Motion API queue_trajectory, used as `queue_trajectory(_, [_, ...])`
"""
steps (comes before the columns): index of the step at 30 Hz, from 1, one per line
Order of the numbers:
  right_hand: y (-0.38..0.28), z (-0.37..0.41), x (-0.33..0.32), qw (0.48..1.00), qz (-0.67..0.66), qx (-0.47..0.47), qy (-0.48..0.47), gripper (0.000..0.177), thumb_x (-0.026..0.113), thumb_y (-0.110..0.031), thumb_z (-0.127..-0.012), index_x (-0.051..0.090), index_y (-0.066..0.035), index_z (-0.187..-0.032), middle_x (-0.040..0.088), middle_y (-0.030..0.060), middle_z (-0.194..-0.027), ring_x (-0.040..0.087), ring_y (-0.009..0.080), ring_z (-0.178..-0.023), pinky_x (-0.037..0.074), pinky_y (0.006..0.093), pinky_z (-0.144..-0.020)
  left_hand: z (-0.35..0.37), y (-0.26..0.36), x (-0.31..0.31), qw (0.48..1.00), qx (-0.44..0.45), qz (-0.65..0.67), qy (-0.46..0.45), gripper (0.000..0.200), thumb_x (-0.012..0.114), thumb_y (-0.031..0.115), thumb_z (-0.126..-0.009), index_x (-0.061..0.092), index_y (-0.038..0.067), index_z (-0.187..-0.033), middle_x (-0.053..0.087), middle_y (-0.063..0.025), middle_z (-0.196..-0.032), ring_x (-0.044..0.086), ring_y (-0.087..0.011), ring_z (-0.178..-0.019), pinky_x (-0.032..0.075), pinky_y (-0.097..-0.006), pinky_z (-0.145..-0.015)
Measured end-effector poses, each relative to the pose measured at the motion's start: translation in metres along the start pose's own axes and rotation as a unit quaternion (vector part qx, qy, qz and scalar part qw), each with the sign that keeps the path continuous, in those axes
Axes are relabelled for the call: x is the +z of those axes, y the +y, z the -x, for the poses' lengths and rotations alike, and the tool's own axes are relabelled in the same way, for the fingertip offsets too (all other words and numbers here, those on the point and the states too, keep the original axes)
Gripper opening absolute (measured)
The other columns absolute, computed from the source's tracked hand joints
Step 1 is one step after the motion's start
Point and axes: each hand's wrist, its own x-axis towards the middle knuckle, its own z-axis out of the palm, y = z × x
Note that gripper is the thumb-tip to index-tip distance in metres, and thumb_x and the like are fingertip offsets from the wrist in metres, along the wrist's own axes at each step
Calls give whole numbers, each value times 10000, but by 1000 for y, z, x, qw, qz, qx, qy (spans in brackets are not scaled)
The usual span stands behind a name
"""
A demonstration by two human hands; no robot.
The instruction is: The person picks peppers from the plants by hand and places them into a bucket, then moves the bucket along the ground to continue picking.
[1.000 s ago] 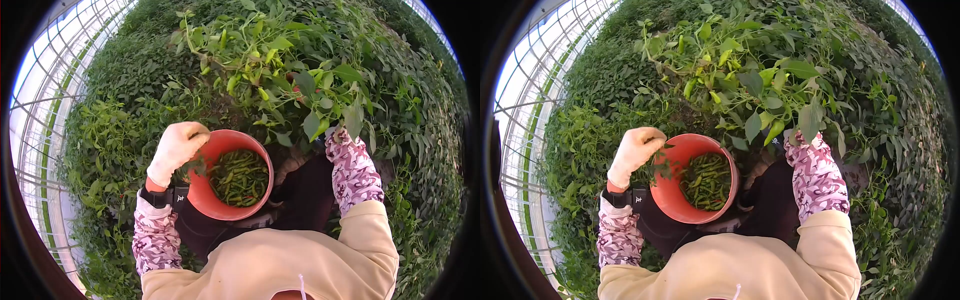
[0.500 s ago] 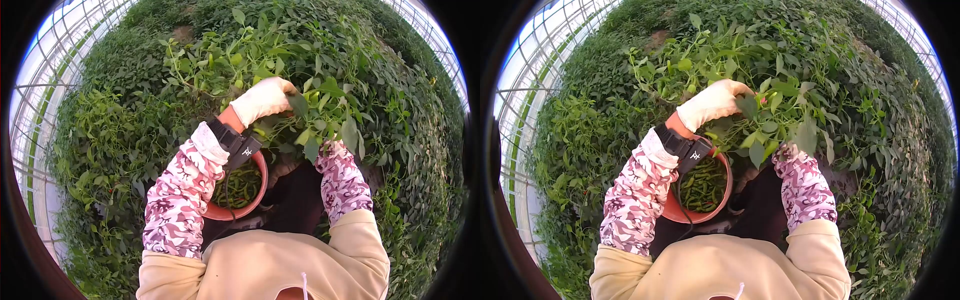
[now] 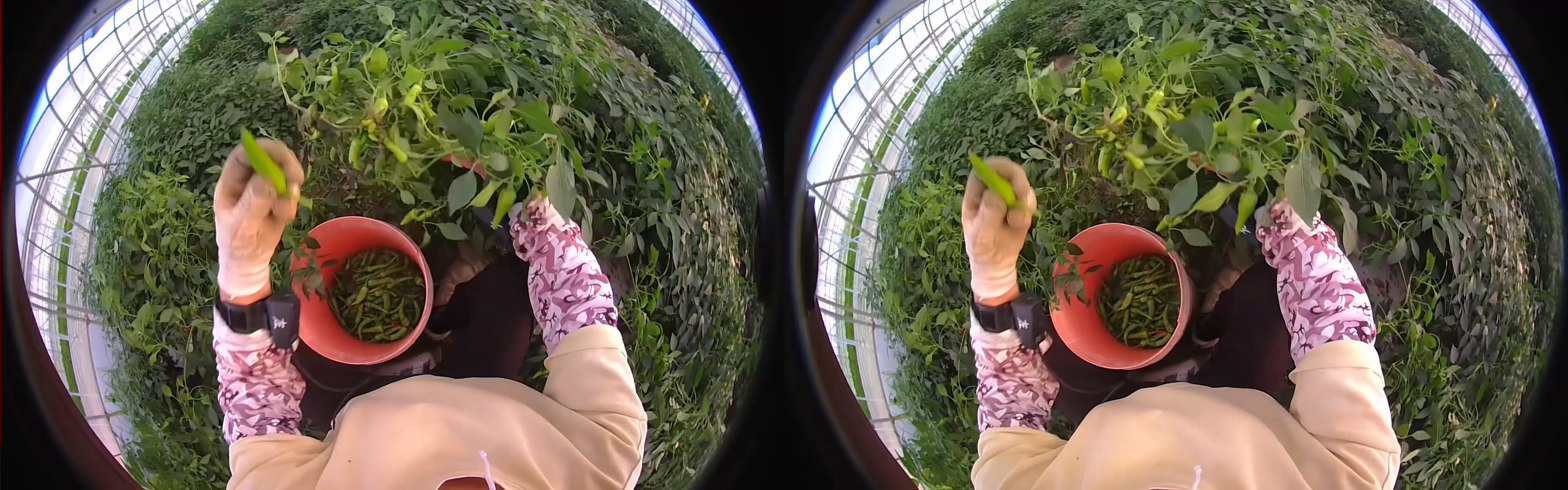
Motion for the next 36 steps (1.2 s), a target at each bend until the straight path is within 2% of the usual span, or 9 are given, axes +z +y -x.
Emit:
queue_trajectory(3, [-1, 1, 0, 1000, -1, -5, -2, 565, 528, -196, -868, 264, -80, -1353, 320, 128, -1363, 447, 285, -1141, 406, 408, -931, 26, 3, -4, 854, -311, -388, -150, 169, 566, 55, -738, 603, 8, -896, 604, -81, -837, 572, -158, -675, 461, -271, -583])
queue_trajectory(5, [1, -1, -1, 1000, 0, -3, -4, 564, 528, -195, -868, 264, -79, -1353, 320, 129, -1363, 448, 285, -1140, 407, 408, -930, 44, -40, -22, 667, -107, -711, -195, 178, 549, 103, -744, 627, 16, -878, 620, -116, -858, 600, -227, -723, 476, -318, -646])
queue_trajectory(7, [0, -1, 3, 1000, -2, -1, -6, 564, 528, -195, -867, 265, -78, -1353, 320, 129, -1363, 449, 285, -1139, 408, 408, -930, 39, -49, 13, 855, -114, -475, -171, 148, 567, 98, -756, 636, 9, -853, 604, -116, -762, 602, -251, -739, 470, -309, -667])
queue_trajectory(16, [2, 8, 4, 1000, -5, 21, -11, 563, 528, -192, -867, 266, -75, -1351, 320, 129, -1362, 452, 285, -1136, 412, 408, -926, -23, -115, 128, 902, 48, -412, -122, 318, 641, 303, -735, 589, 35, -897, 586, -121, -629, 586, -273, -577, 463, -359, -548])
queue_trajectory(18, [-2, 6, -2, 1000, -7, 16, -15, 563, 529, -192, -867, 266, -74, -1351, 320, 129, -1362, 452, 285, -1135, 413, 408, -925, -18, -92, 122, 956, -226, -103, -154, 202, 635, 205, -753, 621, 14, -817, 617, -50, -698, 560, -117, -639, 432, -255, -583])
queue_trajectory(25, [-22, -3, -56, 998, -35, -25, -48, 562, 529, -190, -867, 267, -71, -1350, 320, 130, -1362, 455, 285, -1132, 417, 409, -922, 38, -13, 27, 860, -354, -187, -316, 266, 603, 147, -720, 627, -23, -922, 618, -96, -752, 589, -128, -711, 457, -249, -655])
queue_trajectory(29, [-40, -3, -88, 995, -55, -47, -72, 561, 529, -189, -867, 268, -69, -1349, 320, 130, -1362, 456, 285, -1131, 419, 409, -920, 73, -55, -15, 595, -143, -722, -321, 275, 595, 200, -757, 615, 35, -976, 610, -112, -824, 586, -224, -702, 465, -327, -637])
queue_trajectory(32, [-54, 6, -112, 992, -66, -59, -88, 561, 530, -188, -867, 268, -68, -1348, 320, 130, -1362, 457, 285, -1130, 421, 409, -919, 57, -60, -5, 846, -209, -451, -194, 178, 547, 116, -799, 625, 8, -917, 585, -53, -699, 509, -96, -500, 414, -242, -448])
queue_trajectory(36, [-72, 20, -136, 991, -64, -67, -95, 560, 530, -187, -867, 269, -67, -1348, 320, 130, -1362, 458, 285, -1128, 423, 409, -918, 26, -97, 16, 840, -164, -487, -177, 201, 520, 159, -774, 634, 27, -874, 617, -156, -856, 590, -305, -835, 463, -356, -735])
